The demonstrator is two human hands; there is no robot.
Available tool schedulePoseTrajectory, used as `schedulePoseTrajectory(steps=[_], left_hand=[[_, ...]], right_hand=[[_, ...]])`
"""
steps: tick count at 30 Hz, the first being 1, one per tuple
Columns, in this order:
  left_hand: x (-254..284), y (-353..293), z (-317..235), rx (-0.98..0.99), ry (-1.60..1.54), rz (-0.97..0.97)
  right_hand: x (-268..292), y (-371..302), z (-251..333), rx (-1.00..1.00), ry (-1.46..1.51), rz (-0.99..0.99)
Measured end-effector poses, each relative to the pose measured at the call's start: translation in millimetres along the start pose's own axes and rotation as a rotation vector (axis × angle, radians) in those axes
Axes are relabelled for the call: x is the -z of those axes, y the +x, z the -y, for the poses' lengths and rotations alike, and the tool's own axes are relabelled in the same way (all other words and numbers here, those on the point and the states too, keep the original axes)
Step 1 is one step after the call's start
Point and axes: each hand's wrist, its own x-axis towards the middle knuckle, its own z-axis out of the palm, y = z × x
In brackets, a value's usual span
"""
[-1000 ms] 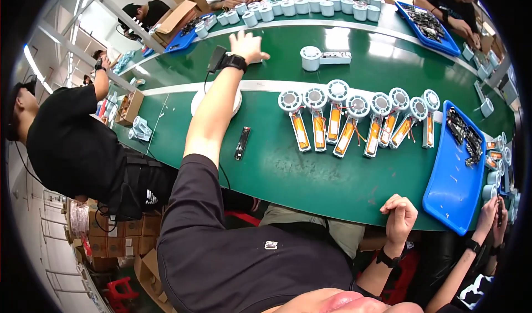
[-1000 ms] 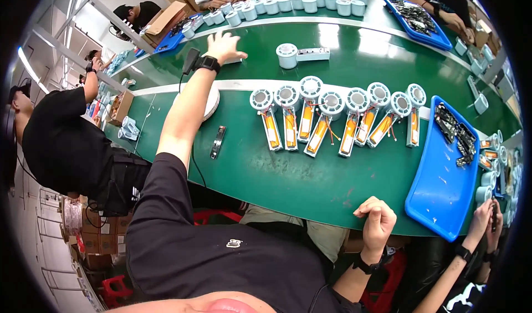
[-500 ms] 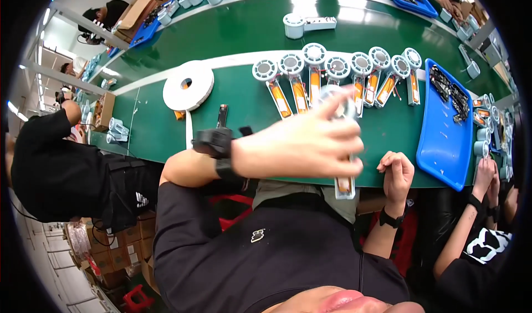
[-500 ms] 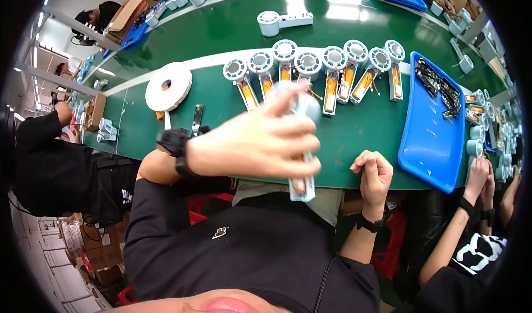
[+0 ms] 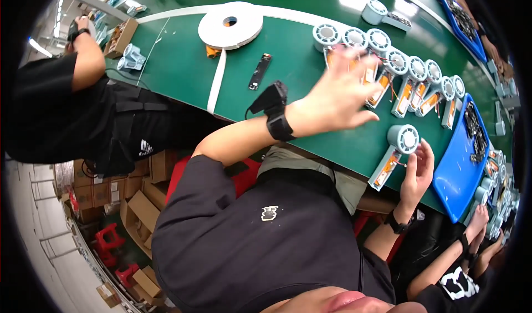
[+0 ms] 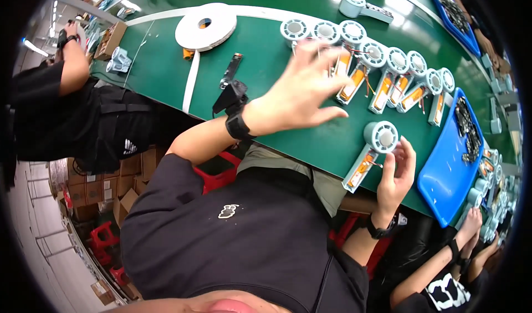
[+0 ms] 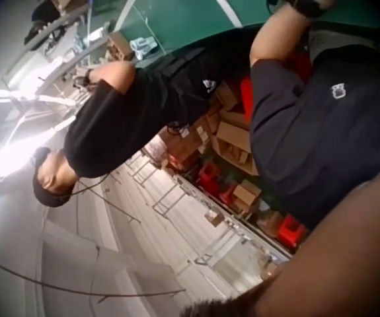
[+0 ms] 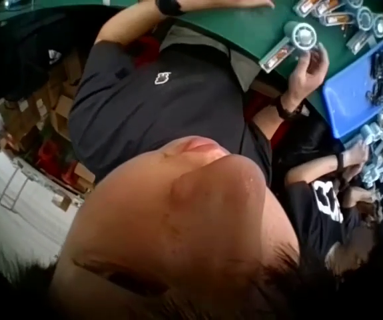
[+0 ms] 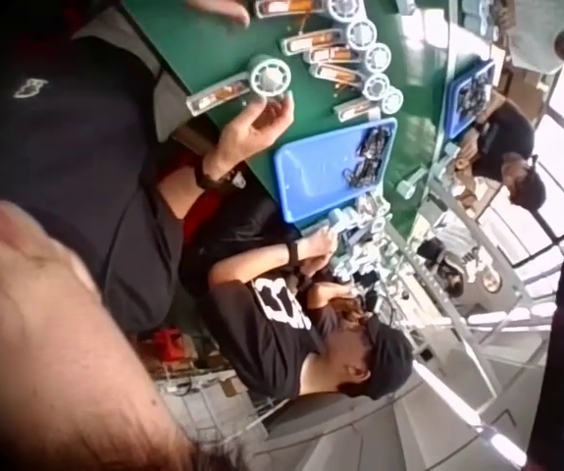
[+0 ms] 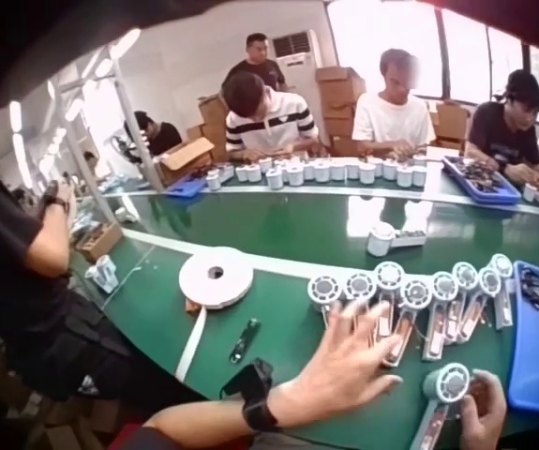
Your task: Assembling small electronic components on a production line.
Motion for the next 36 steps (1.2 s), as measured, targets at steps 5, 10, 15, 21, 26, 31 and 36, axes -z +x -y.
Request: schedulePoseTrajectory(steps=[5,10,15,21,26,31,36], left_hand=[[-31.3,-12.2,6.6,0.217,0.227,0.121],[-51.0,-7.6,20.9,0.186,0.224,0.121],[-54.9,-0.8,20.5,0.14,0.273,0.097],[-72.4,19.6,39.3,0.131,0.296,0.081],[-68.0,12.7,48.3,0.069,0.272,0.031],[-13.1,-6.3,24.5,0.112,0.322,0.069],[73.0,-50.7,38.1,0.644,0.359,0.048]], right_hand=[[-22.7,76.4,57.9,0.427,-0.862,0.283],[-85.5,96.1,65.3,0.29,-1.287,0.484],[-98.5,98.2,55.7,0.259,-1.361,0.494],[-101.6,131.7,66.9,0.149,-1.293,0.578],[-86.2,134.1,60.1,0.286,-1.282,0.623],[-56.4,137.3,63.7,0.289,-1.033,0.64],[5.1,106.0,59.0,0.119,-0.556,0.455]])
